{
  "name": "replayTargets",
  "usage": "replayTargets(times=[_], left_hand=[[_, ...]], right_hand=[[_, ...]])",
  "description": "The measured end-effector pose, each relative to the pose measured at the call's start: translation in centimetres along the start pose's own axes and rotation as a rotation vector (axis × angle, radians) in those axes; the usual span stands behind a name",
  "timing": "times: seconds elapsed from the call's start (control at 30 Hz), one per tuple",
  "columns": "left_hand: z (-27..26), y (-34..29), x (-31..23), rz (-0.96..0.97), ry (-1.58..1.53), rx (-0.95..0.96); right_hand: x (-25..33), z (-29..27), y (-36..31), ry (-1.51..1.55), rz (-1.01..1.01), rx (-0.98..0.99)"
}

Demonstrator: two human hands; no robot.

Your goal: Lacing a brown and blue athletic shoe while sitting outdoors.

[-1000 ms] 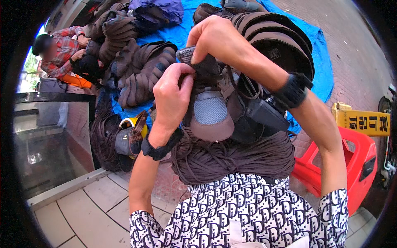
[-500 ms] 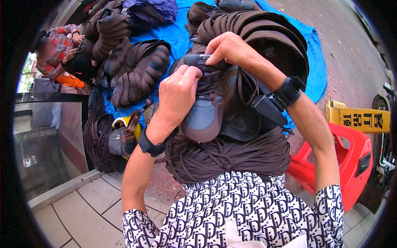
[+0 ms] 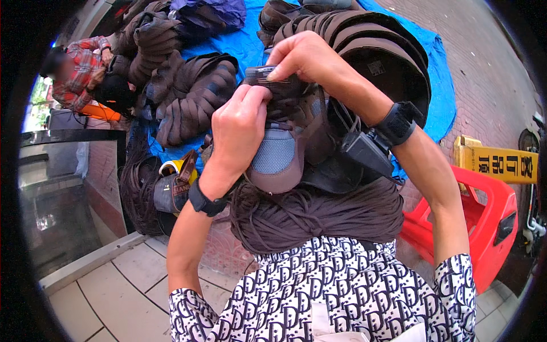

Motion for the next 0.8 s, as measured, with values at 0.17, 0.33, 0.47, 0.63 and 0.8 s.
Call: replayTargets(times=[0.17, 0.33, 0.47, 0.63, 0.8], left_hand=[[0.0, 0.5, 0.3, -0.096, -0.005, -0.092], [-0.6, 3.1, 0.8, 0.183, 0.022, 0.016], [1.0, 4.0, 3.0, 0.061, -0.366, 0.195], [1.9, 4.9, 3.0, 0.021, -0.498, 0.411], [2.9, 4.3, 2.8, -0.102, -0.465, 0.62]], right_hand=[[-1.4, -0.4, -1.1, 0.234, 0.143, 0.094], [-1.0, -0.9, -1.4, 0.395, 0.044, 0.037], [-1.7, -1.0, -1.0, 0.317, 0.08, 0.069], [-1.8, -0.8, -1.1, 0.425, 0.024, 0.088], [-2.7, -0.8, -1.5, 0.218, -0.06, -0.031]])
Point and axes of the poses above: each hand's wrist, its own y-axis towards the middle knuckle, its own z-axis out of the palm, x = y × z, the point moved 6 cm from there along y, towards the middle knuckle, and after that the axes turned 13 degrees about z, right-handed, at the moved point
